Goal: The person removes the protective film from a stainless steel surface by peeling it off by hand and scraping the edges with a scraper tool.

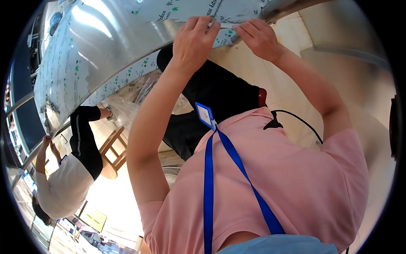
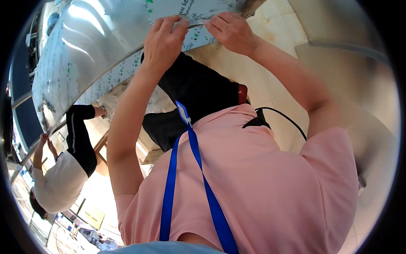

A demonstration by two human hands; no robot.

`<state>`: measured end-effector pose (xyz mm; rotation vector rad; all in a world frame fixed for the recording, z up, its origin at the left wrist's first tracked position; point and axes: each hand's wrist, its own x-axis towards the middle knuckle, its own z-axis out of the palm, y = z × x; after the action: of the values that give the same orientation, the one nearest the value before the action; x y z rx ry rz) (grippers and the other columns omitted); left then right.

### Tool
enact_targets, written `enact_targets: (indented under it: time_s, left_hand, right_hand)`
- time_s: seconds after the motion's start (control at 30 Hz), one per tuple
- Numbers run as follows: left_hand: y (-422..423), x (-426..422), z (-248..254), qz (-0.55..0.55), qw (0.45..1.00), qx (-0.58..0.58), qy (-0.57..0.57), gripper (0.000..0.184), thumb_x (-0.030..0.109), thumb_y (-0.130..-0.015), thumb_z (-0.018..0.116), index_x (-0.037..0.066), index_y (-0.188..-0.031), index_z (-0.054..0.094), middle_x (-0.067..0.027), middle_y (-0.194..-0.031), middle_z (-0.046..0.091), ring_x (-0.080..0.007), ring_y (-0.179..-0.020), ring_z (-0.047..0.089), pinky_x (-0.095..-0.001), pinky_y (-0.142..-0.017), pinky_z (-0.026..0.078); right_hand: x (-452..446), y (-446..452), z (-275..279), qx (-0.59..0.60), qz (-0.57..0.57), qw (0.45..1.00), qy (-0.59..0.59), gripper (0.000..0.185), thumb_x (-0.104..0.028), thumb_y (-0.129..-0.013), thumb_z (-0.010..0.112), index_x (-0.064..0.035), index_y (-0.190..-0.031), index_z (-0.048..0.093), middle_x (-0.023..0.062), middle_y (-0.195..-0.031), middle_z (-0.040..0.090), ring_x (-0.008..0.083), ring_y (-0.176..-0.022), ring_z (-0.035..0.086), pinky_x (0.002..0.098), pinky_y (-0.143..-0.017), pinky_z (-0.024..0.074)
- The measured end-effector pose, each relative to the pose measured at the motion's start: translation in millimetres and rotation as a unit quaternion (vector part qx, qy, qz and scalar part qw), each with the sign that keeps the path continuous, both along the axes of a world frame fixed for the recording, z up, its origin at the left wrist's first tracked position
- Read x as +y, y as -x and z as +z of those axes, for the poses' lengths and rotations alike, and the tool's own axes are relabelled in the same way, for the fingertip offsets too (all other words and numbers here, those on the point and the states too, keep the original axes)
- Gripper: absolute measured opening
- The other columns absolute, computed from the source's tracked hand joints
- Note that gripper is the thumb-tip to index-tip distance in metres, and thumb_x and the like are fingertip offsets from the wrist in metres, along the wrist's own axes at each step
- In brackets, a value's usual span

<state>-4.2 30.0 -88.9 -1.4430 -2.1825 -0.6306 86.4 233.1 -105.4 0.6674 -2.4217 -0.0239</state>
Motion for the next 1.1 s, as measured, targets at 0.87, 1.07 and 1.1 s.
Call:
enact_targets:
  time_s: [0.87,1.07,1.1]
  left_hand:
    - [6.0,9.9,-22.2,-0.031,0.979,0.194,0.05,0.012,0.012,-0.066,0.059,0.005,-0.076,0.062,-0.0032,-0.078,0.054,-0.0167,-0.08,0.059,-0.0226,-0.056,0.051]
    - [2.1,9.2,-19.4,-0.015,0.982,0.172,0.081,0.018,0.011,-0.071,0.059,0.006,-0.088,0.063,-0.003,-0.086,0.058,-0.0179,-0.083,0.062,-0.0247,-0.063,0.053]
    - [1.8,9.6,-19.3,-0.013,0.981,0.175,0.081,0.018,0.011,-0.071,0.059,0.006,-0.088,0.063,-0.003,-0.085,0.058,-0.0178,-0.083,0.062,-0.0246,-0.062,0.053]
  right_hand:
    - [-3.8,-2.2,-5.5,0.014,-0.004,1.0,0.003,0.024,-0.012,-0.073,0.063,-0.0008,-0.094,0.065,0.0033,-0.083,0.056,0.0181,-0.081,0.057,0.0279,-0.069,0.049]
    - [-3.6,-0.7,-2.4,0.006,0.013,1.0,0.007,0.028,-0.008,-0.071,0.063,0.002,-0.096,0.065,0.0049,-0.082,0.055,0.0196,-0.082,0.057,0.0291,-0.07,0.0492]
    - [-3.8,-0.2,-2.9,0.008,0.017,1.0,0.006,0.028,-0.009,-0.071,0.063,0.0021,-0.096,0.065,0.0049,-0.082,0.055,0.0196,-0.082,0.057,0.0293,-0.07,0.0492]
